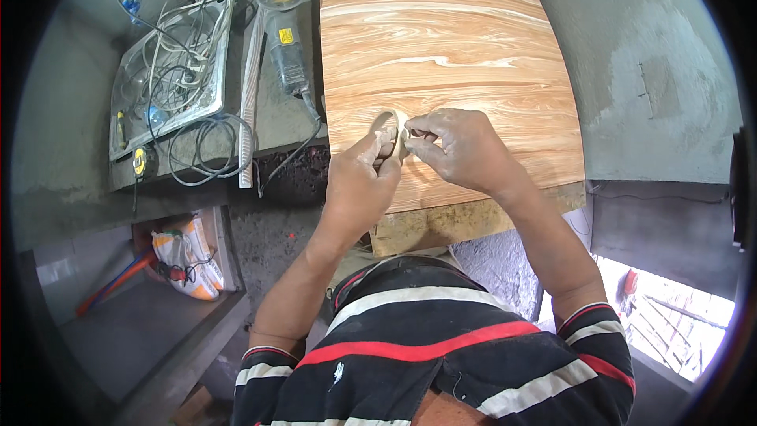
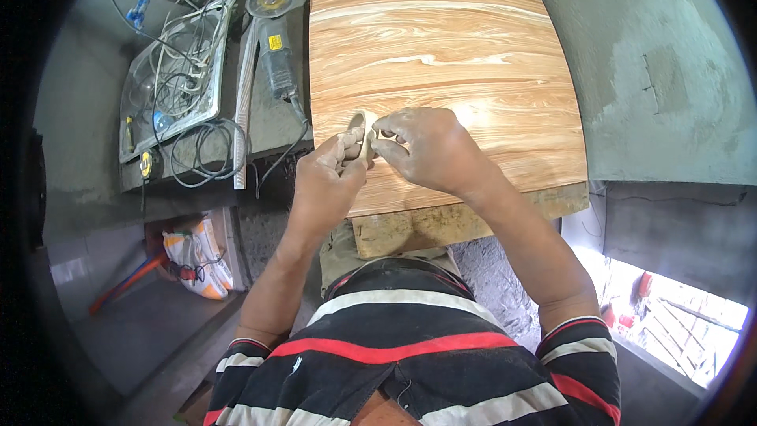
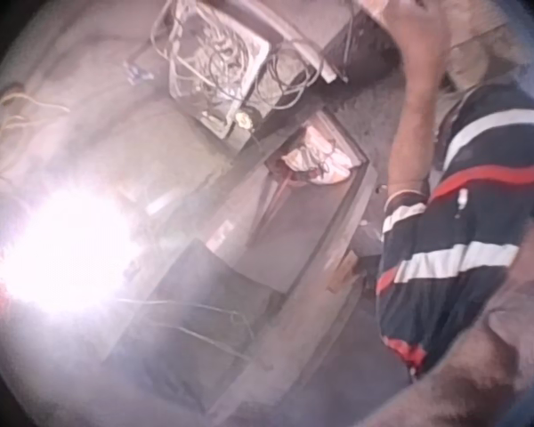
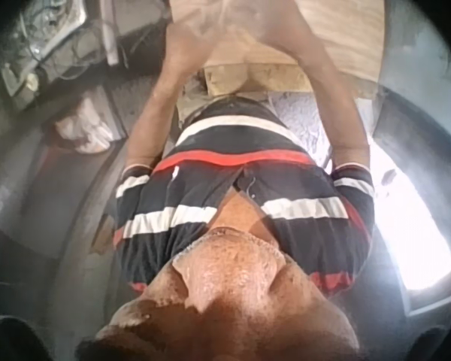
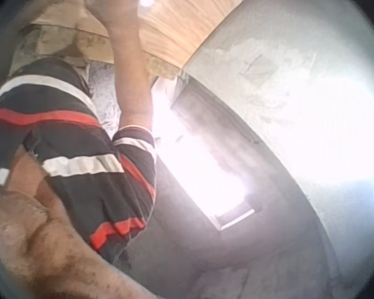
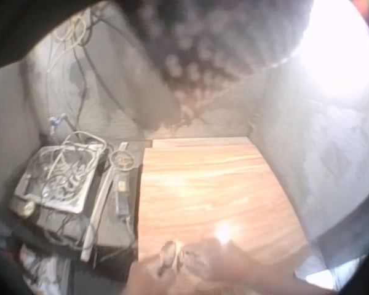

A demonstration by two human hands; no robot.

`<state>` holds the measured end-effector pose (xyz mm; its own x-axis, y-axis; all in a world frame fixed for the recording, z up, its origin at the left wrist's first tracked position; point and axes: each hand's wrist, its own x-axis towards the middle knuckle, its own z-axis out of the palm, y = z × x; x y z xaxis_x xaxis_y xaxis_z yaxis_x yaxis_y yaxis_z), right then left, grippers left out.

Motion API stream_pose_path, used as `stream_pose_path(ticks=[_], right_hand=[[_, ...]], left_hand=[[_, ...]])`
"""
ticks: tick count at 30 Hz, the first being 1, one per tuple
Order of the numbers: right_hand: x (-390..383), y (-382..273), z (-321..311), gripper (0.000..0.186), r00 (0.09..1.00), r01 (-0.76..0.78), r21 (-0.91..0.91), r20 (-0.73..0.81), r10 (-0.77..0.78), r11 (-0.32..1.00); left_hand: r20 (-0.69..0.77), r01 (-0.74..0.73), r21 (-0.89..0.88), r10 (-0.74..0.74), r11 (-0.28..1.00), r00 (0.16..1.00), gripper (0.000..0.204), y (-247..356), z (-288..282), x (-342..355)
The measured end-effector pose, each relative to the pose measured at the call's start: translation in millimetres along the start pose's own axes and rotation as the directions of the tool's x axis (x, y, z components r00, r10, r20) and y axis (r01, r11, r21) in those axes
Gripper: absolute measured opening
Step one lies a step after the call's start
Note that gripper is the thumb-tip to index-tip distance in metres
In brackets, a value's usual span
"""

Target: The person uses a measuring tape and pencil to mark measurements on a tile, then applies white tape along the measured line.

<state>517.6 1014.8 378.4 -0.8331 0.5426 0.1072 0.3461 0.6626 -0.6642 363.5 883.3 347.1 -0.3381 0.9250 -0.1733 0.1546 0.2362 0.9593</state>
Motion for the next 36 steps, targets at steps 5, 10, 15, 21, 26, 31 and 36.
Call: stream_pose_path(ticks=[5,10,15,21,26,31,36], right_hand=[[-2,7,5,0.017,0.985,0.154,-0.163,-0.049,-0.163,0.975],[-3,10,6,0.015,0.997,0.064,-0.087,0.046,-0.061,0.994],[2,7,19,0.013,0.993,0.058,-0.275,0.112,-0.028,0.96],[7,1,17,0.013,0.983,-0.18,-0.014,0.029,0.18,0.984],[5,-2,11,0.017,0.996,-0.053,0.02,0.074,0.051,0.998],[6,0,21,0.014,0.977,0.176,-0.353,0.181,-0.117,0.919],[9,2,26,0.01,0.995,0.078,-0.209,0.08,-0.063,0.975]], left_hand=[[-0.116,-0.165,0.115,0.178,0.98,0.977,0.024,-6,10,1],[-0.033,-0.056,0.048,0.057,0.997,0.998,0.021,1,6,-2],[0.009,-0.01,0.052,0.01,0.999,1.0,0.028,5,1,-4],[-0.004,0.02,-0.07,-0.02,0.997,1.0,0.035,-8,-3,-5],[-0.035,-0.018,-0.078,0.015,0.997,0.999,0.034,-8,-5,-7],[0.013,-0.022,0.135,0.021,0.991,1.0,0.033,-2,-5,-5],[0.013,0.044,-0.012,-0.044,0.999,0.999,0.032,-8,-6,-5]])
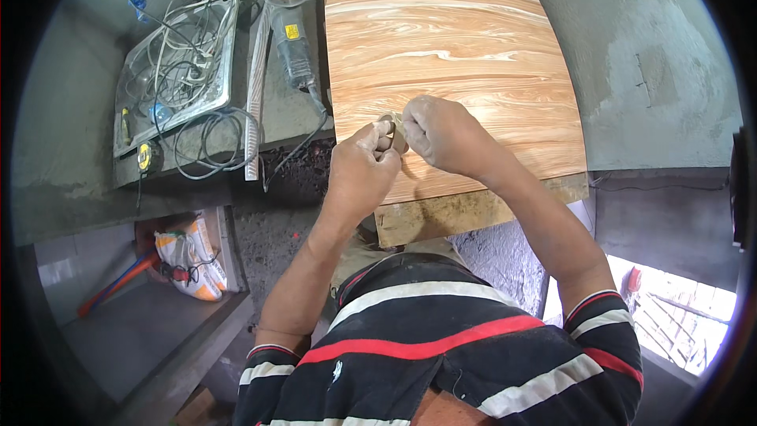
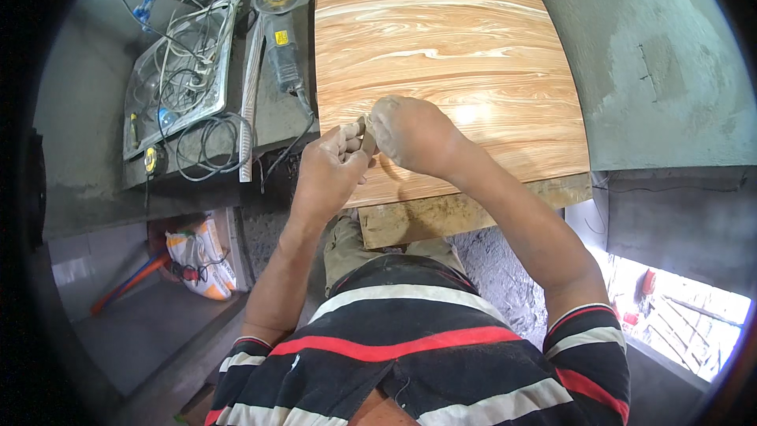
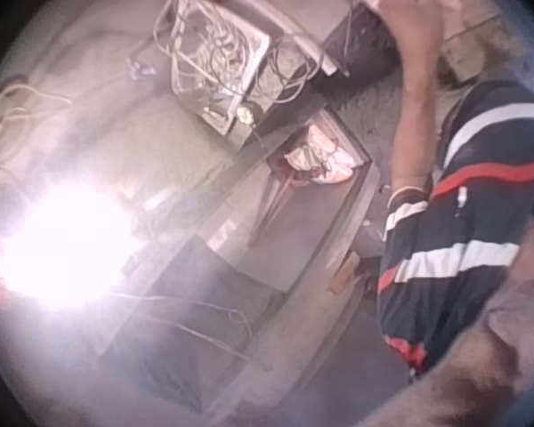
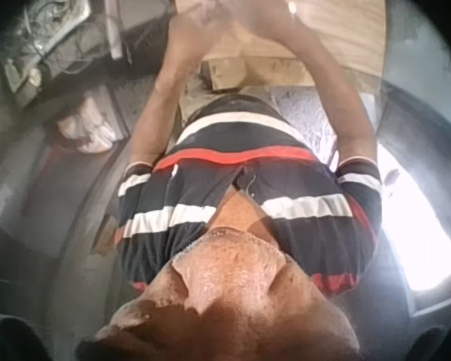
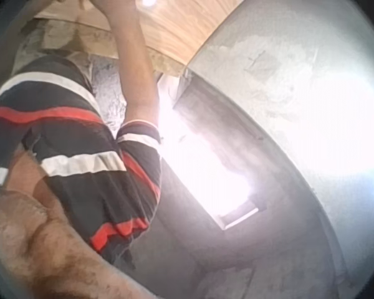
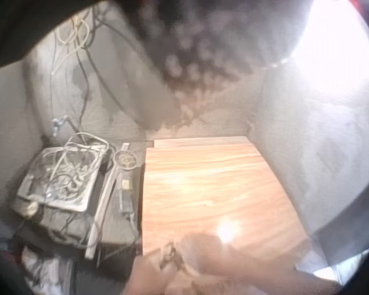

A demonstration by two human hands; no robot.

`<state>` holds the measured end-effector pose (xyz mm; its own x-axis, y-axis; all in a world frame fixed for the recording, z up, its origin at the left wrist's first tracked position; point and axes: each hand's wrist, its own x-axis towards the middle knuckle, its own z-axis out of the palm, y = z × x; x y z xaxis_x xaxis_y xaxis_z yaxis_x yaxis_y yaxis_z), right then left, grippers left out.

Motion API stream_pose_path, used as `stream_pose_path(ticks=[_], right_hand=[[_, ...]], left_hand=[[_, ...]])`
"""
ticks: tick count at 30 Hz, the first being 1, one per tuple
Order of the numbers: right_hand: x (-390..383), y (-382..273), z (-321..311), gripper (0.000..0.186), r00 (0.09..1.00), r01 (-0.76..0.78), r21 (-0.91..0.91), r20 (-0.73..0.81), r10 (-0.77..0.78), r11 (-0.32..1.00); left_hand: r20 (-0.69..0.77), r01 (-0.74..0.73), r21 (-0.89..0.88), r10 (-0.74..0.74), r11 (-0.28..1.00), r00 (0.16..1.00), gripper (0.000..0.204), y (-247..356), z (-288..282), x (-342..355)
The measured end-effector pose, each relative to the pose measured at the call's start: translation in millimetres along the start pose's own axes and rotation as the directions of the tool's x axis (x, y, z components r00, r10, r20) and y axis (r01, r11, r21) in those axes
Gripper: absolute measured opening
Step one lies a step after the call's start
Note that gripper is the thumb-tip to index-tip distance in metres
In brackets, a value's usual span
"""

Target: The person uses a measuring tape and pencil to mark measurements on a tile, then applies white tape along the measured line.

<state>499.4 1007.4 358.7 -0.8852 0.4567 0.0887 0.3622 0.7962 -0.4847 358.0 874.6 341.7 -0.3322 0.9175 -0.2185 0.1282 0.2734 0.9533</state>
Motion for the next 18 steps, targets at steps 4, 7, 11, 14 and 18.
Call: stream_pose_path(ticks=[4,7,11,14,18], right_hand=[[4,0,-8,0.013,0.976,-0.198,0.306,-0.031,0.217,0.931],[7,-4,-16,0.017,0.962,-0.248,0.387,-0.013,0.274,0.888],[14,1,-26,0.02,0.943,-0.322,0.568,0.122,0.31,0.758],[16,16,-31,0.038,0.929,-0.22,0.699,-0.063,0.365,0.681],[12,18,-15,0.047,0.964,-0.246,0.84,0.158,0.216,0.483]], left_hand=[[-0.004,-0.049,-0.005,0.049,0.999,0.999,0.032,5,-6,4],[0.031,-0.002,-0.057,0.004,0.998,1.0,0.036,9,-16,7],[0.104,0.042,-0.302,-0.011,0.952,0.995,0.038,2,-31,13],[0.178,0.064,-0.555,0.043,0.829,0.983,0.037,-5,-49,24],[0.288,0.083,-0.67,0.155,0.738,0.945,0.035,-20,-73,55]])
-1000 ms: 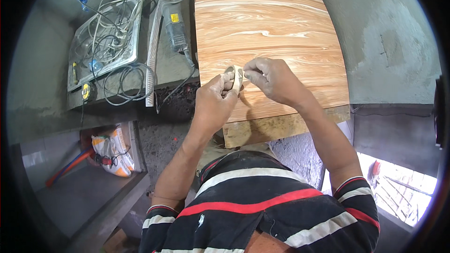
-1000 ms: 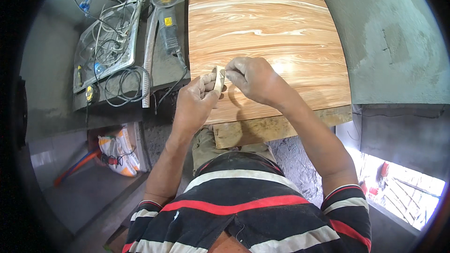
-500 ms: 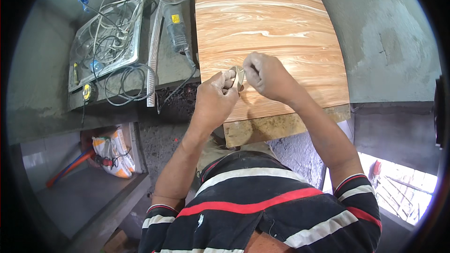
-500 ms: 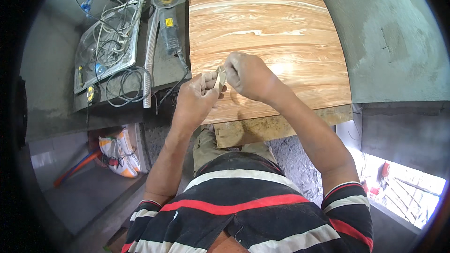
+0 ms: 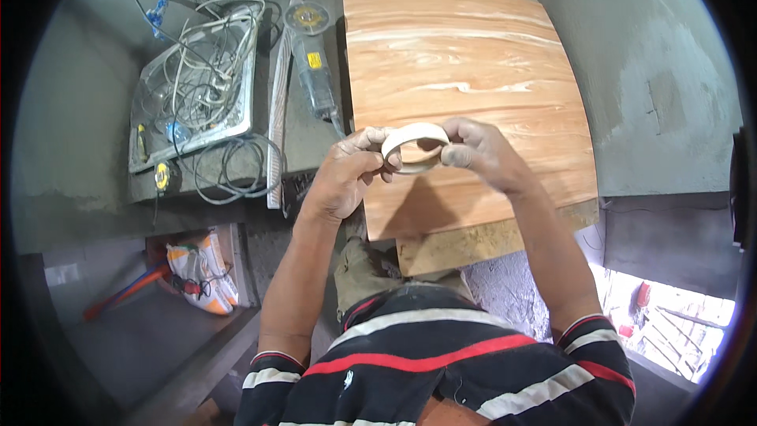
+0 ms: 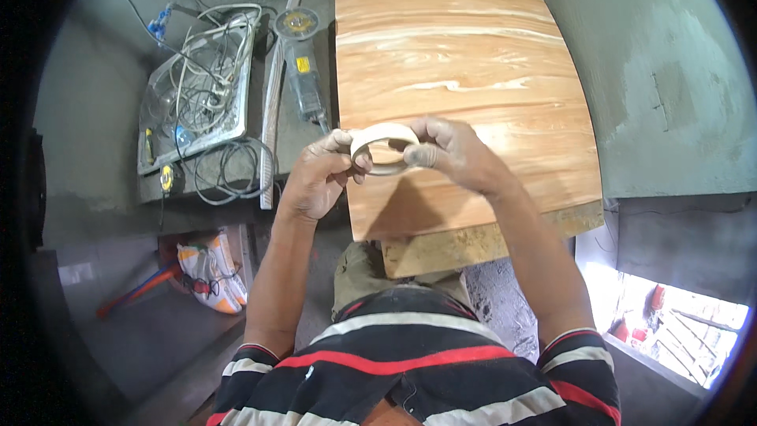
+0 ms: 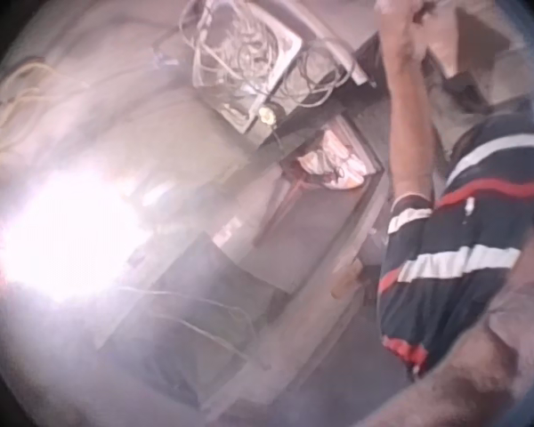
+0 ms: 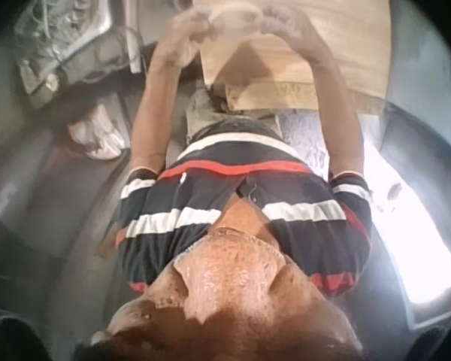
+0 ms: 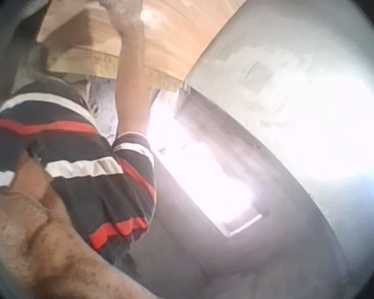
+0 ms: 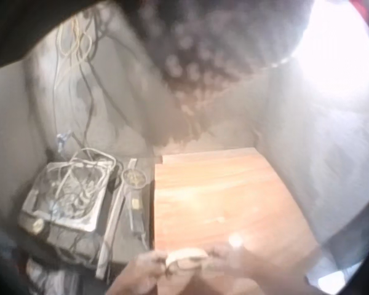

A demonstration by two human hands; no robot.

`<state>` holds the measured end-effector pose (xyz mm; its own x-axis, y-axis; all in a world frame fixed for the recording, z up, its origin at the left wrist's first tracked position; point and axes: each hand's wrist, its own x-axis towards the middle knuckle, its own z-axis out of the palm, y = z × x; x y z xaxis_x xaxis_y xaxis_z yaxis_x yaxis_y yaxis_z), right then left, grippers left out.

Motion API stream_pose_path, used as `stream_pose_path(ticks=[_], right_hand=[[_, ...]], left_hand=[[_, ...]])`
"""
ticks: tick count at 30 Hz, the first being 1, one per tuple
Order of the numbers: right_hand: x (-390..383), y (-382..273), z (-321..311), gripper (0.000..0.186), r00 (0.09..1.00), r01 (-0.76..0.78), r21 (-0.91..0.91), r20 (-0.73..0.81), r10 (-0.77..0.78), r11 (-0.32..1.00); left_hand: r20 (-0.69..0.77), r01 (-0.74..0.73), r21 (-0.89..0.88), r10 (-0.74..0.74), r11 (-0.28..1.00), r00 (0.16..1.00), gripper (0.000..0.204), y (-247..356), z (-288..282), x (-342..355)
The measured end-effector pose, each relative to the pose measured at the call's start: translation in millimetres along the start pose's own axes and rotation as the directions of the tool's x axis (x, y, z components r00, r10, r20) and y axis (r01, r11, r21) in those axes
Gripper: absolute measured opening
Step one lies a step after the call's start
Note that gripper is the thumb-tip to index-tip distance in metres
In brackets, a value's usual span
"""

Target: The person uses a measuring tape and pencil to mark measurements on a tile, then applies white tape along the measured line.

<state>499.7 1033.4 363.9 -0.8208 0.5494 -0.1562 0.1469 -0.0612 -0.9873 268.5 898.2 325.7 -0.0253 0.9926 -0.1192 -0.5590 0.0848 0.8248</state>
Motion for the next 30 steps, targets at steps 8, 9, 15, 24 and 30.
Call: stream_pose_path(ticks=[8,9,15,24,30], right_hand=[[44,-5,23,0.03,0.941,0.083,0.032,-0.331,-0.068,0.996],[48,-11,27,0.03,0.926,0.027,-0.108,-0.372,-0.065,0.994],[59,-24,40,0.028,0.885,-0.115,-0.381,-0.459,-0.08,0.917],[49,-11,22,0.03,0.867,-0.08,-0.462,-0.47,-0.167,0.883],[63,-7,10,0.032,0.878,-0.049,-0.465,-0.442,-0.183,0.884]], left_hand=[[-0.219,0.128,0.209,-0.081,0.97,0.972,0.038,57,-9,68],[-0.173,0.174,0.204,-0.139,0.963,0.975,0.039,64,-13,76],[-0.041,0.178,0.226,-0.173,0.958,0.984,0.035,64,-38,105],[0.018,0.259,0.076,-0.261,0.963,0.965,0.029,62,-32,124],[-0.059,0.157,0.373,-0.146,0.914,0.988,0.018,53,-26,140]])
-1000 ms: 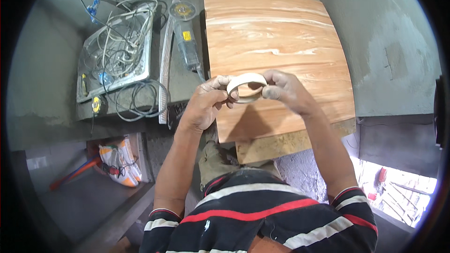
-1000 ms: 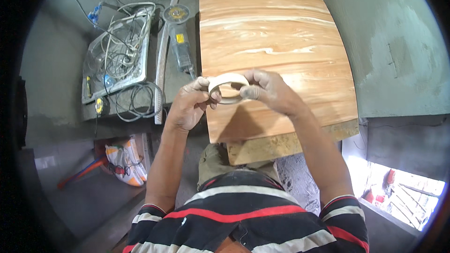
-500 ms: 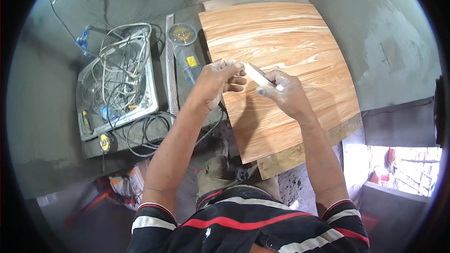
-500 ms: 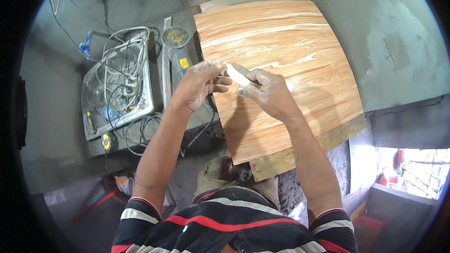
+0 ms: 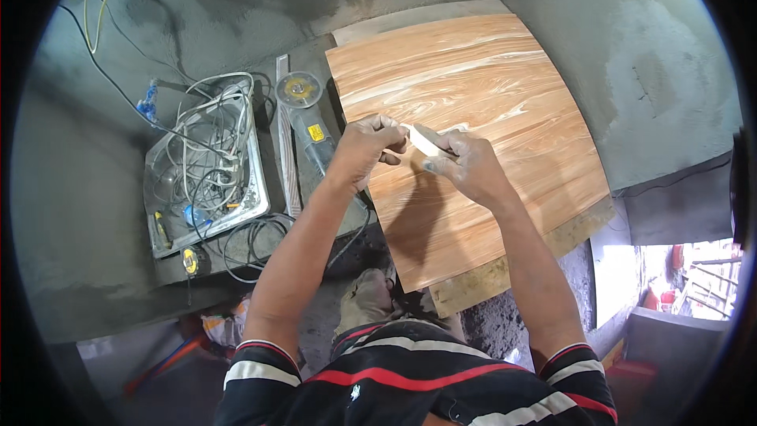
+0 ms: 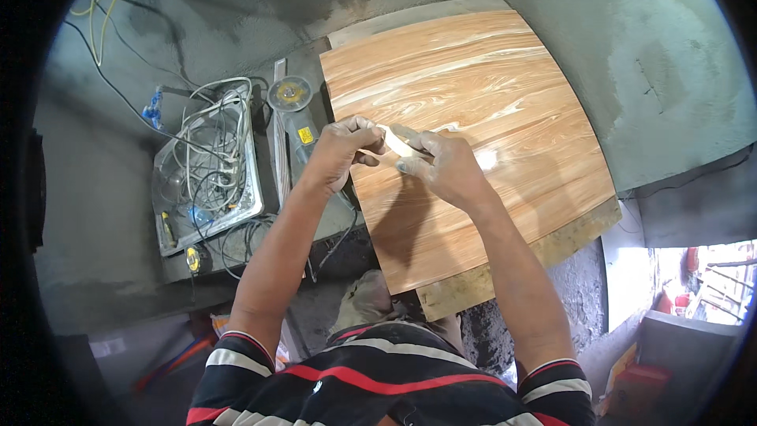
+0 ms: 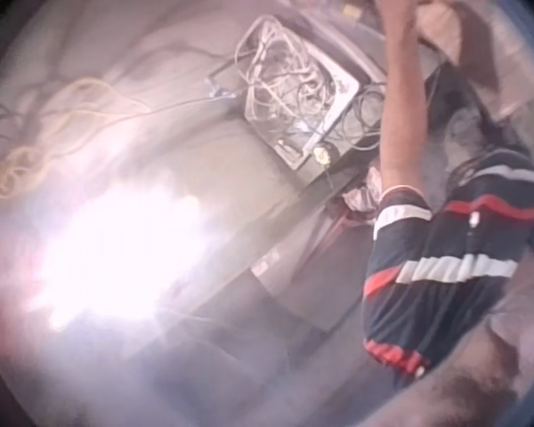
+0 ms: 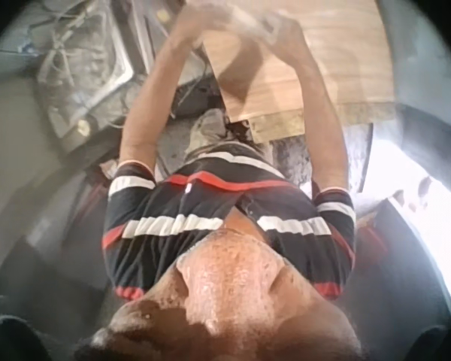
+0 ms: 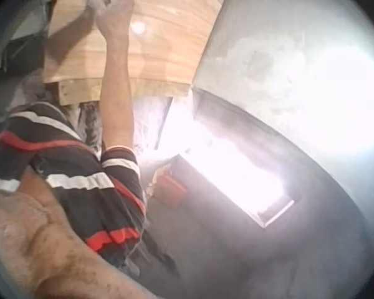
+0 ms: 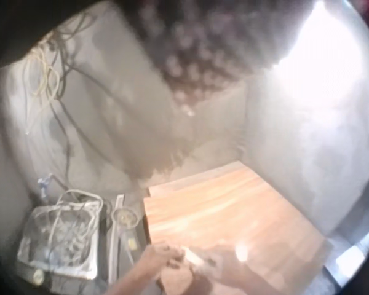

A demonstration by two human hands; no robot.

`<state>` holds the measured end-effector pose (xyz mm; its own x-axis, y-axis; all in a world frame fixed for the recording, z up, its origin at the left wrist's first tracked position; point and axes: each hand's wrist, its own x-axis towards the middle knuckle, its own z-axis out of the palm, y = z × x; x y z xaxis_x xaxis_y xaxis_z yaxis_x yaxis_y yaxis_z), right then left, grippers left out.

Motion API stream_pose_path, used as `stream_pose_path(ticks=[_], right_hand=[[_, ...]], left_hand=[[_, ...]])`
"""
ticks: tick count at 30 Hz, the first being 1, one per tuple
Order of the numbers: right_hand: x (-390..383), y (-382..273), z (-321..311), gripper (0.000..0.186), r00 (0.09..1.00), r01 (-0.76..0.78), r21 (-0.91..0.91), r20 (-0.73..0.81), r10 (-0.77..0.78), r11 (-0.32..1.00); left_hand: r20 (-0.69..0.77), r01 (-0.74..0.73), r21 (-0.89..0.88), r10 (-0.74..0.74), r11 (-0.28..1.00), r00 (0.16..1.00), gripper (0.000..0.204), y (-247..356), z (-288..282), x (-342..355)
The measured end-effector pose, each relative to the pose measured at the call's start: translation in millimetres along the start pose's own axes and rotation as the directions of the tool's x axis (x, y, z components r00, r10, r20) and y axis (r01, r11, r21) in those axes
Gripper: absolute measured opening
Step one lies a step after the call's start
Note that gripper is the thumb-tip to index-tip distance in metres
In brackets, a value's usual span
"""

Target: The person uses a measuring tape and pencil to mark measurements on a tile, then applies white tape along the measured line.

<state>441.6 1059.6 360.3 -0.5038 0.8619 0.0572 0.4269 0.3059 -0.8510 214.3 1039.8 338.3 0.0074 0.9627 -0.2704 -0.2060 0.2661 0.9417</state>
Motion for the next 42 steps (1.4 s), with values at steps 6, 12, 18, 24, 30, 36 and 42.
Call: stream_pose_path(ticks=[6,12,18,24,30,36,42], right_hand=[[36,-5,14,0.031,0.989,-0.137,-0.052,0.043,0.139,0.989],[105,-27,28,0.039,0.982,-0.187,0.032,-0.015,0.188,0.982],[175,-10,24,0.034,0.992,-0.08,0.109,-0.084,0.09,0.991],[232,-6,34,0.029,0.99,0.06,0.096,-0.129,-0.047,0.994],[236,7,65,0.029,0.966,-0.194,0.188,-0.136,0.221,0.963],[238,45,67,0.028,0.969,-0.196,0.343,-0.079,0.236,0.919],[247,36,88,0.024,0.976,-0.14,0.388,-0.1,0.193,0.911]], left_hand=[[-0.124,-0.115,0.294,0.157,0.949,0.98,0.011,15,-14,37],[-0.108,-0.115,0.592,0.22,0.798,0.97,0.015,65,-62,108],[-0.067,-0.171,0.702,0.303,0.692,0.951,0.015,128,-118,194],[0.073,-0.296,0.744,0.366,0.6,0.928,0.018,118,-155,272],[-0.032,-0.096,0.925,0.326,0.368,0.945,0.041,82,-164,302],[0.077,-0.079,0.997,0.16,0.006,0.984,0.049,72,-178,341],[0.154,-0.151,0.987,0.06,-0.046,0.986,0.054,62,-229,368]])
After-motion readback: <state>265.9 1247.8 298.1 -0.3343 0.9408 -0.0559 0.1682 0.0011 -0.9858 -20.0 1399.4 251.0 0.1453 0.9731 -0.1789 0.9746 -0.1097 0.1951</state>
